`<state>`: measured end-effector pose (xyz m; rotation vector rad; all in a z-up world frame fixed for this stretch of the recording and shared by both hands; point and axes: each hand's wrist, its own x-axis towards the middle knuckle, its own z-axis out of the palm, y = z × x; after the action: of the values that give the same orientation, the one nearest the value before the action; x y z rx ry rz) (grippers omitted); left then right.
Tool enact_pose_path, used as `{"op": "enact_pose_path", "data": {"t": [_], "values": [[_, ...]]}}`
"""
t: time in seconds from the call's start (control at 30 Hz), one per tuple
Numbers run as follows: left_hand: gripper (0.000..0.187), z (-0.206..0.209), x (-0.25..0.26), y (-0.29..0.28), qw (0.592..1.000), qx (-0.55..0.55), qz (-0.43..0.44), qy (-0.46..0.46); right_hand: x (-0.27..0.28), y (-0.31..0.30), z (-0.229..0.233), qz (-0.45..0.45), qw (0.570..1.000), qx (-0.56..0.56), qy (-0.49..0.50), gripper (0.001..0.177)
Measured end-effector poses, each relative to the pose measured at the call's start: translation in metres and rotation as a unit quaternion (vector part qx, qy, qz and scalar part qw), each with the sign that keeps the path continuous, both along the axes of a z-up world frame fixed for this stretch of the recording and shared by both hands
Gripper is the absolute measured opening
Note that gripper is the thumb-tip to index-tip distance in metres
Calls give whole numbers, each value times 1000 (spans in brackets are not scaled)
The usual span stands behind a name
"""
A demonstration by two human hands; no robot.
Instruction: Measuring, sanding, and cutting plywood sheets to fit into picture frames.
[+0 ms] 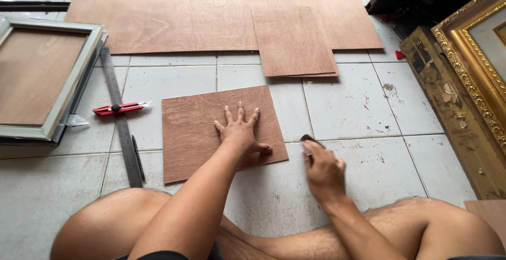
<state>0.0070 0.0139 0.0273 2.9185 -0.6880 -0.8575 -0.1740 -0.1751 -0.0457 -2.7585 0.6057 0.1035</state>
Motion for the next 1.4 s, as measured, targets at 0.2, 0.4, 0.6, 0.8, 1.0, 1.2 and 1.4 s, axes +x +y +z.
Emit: {"op": "enact_pose_path", "data": {"t": [0.2,0.4,0.6,0.8,1.0,1.2,1.4], "values": [[88,7,55,40,991,-60,53,109,32,-15,2,-88,993,-56,55,125],[61,-26,127,200,957,47,169,233,91,121,27,140,953,146,-224,70],[146,-64,34,318,945,77,318,20,153,279,12,19,826,540,163,63],[121,-42,11,309,929,-66,364,-9,271,339,-46,215,921,322,50,56],[91,-119,70,309,901,-94,402,-133,347,374,-21,250,955,156,15,58],[72,-85,74,298,887,-114,439,-93,360,374,-10,379,924,-7,46,43],[74,-61,70,310,863,-208,459,-14,371,334,-6,307,951,15,40,36]]}}
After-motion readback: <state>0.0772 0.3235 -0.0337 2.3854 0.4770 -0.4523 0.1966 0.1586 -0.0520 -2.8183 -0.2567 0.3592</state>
